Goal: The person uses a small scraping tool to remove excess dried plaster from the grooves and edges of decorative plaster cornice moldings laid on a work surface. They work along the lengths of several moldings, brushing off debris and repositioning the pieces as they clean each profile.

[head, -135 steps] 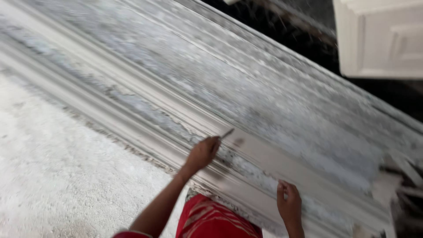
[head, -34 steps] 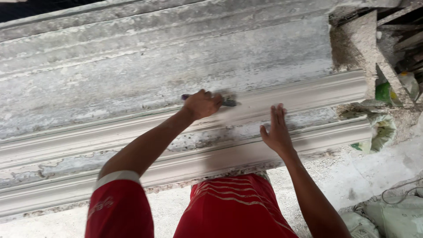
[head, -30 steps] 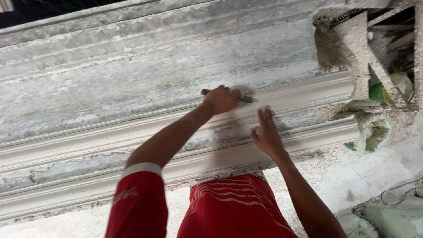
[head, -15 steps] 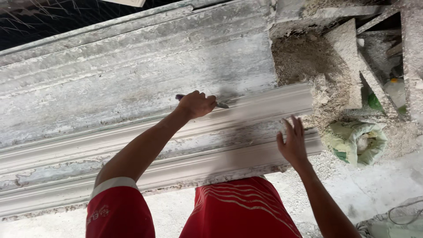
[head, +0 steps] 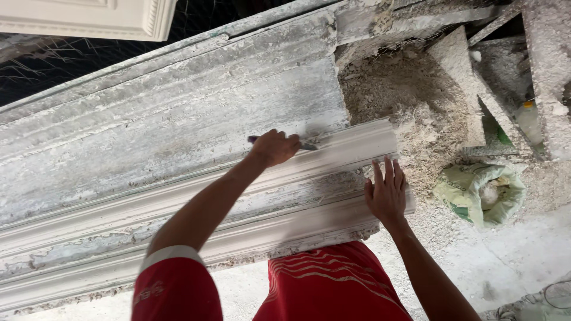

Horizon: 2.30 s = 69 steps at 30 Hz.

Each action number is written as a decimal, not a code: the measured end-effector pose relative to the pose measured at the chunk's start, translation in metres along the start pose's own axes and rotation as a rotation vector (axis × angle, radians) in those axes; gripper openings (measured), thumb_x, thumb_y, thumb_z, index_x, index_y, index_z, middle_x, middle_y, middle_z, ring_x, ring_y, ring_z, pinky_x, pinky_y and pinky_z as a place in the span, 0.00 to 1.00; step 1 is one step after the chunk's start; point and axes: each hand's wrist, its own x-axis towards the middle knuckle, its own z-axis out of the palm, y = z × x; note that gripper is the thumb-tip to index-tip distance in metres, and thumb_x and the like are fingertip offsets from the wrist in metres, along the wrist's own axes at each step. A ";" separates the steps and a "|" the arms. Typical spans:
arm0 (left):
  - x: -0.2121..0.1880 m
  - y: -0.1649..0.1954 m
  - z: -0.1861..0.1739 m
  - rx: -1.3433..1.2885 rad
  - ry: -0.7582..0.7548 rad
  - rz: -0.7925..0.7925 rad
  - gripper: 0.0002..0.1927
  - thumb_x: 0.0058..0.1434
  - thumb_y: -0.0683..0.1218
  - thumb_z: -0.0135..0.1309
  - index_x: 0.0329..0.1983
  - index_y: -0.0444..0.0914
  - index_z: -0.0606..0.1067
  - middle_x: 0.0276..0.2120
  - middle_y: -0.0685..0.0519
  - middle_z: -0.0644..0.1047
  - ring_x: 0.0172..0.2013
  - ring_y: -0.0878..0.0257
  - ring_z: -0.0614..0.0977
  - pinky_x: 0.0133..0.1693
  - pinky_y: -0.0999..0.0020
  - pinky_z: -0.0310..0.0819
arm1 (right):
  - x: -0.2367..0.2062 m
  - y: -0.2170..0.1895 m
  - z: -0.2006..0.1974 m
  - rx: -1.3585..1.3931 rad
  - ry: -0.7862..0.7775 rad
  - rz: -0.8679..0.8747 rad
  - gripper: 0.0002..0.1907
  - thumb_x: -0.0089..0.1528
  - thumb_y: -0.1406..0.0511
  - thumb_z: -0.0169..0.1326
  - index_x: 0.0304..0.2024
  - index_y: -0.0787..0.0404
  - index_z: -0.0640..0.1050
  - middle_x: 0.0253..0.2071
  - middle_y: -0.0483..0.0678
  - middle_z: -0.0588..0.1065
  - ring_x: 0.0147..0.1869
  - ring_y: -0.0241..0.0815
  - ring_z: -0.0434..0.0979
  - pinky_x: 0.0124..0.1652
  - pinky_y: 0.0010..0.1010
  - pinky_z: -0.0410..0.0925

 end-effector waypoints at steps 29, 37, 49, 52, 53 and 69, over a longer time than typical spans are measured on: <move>0.197 0.084 -0.083 -0.074 0.035 -0.043 0.09 0.69 0.42 0.49 0.37 0.37 0.79 0.32 0.49 0.83 0.33 0.58 0.86 0.38 0.57 0.79 | 0.005 -0.006 -0.011 0.008 -0.051 0.101 0.31 0.66 0.57 0.47 0.71 0.55 0.65 0.76 0.60 0.56 0.80 0.64 0.51 0.72 0.58 0.50; 0.176 0.067 -0.090 -0.114 0.003 0.007 0.10 0.65 0.43 0.50 0.32 0.38 0.81 0.39 0.48 0.82 0.35 0.57 0.85 0.32 0.59 0.79 | 0.006 -0.006 -0.007 -0.011 -0.042 0.094 0.31 0.66 0.57 0.47 0.72 0.54 0.64 0.76 0.58 0.56 0.80 0.63 0.50 0.73 0.58 0.49; 0.225 0.100 -0.092 0.064 0.149 -0.009 0.09 0.73 0.45 0.52 0.51 0.37 0.76 0.33 0.49 0.79 0.24 0.62 0.77 0.26 0.64 0.74 | 0.007 -0.003 -0.004 -0.042 -0.071 0.121 0.31 0.66 0.55 0.46 0.72 0.52 0.64 0.76 0.57 0.56 0.80 0.60 0.49 0.72 0.57 0.48; 0.239 0.083 -0.111 0.078 0.047 -0.027 0.09 0.67 0.43 0.56 0.51 0.43 0.76 0.38 0.46 0.78 0.21 0.64 0.71 0.20 0.65 0.71 | 0.007 -0.004 -0.007 -0.046 -0.079 0.130 0.31 0.67 0.55 0.46 0.72 0.52 0.64 0.75 0.57 0.56 0.80 0.60 0.51 0.72 0.56 0.49; 0.239 0.071 -0.117 0.006 0.001 -0.096 0.10 0.68 0.44 0.58 0.52 0.46 0.76 0.41 0.46 0.78 0.22 0.62 0.68 0.23 0.62 0.68 | 0.006 -0.005 -0.008 -0.036 -0.065 0.132 0.30 0.67 0.55 0.46 0.72 0.52 0.64 0.75 0.56 0.57 0.80 0.60 0.51 0.72 0.56 0.50; 0.142 -0.039 -0.098 -0.541 -0.394 -0.661 0.36 0.73 0.63 0.42 0.68 0.28 0.59 0.34 0.44 0.81 0.31 0.57 0.83 0.40 0.54 0.74 | 0.006 -0.006 -0.014 -0.024 -0.037 0.098 0.31 0.65 0.56 0.48 0.71 0.54 0.65 0.74 0.58 0.58 0.78 0.62 0.53 0.70 0.56 0.51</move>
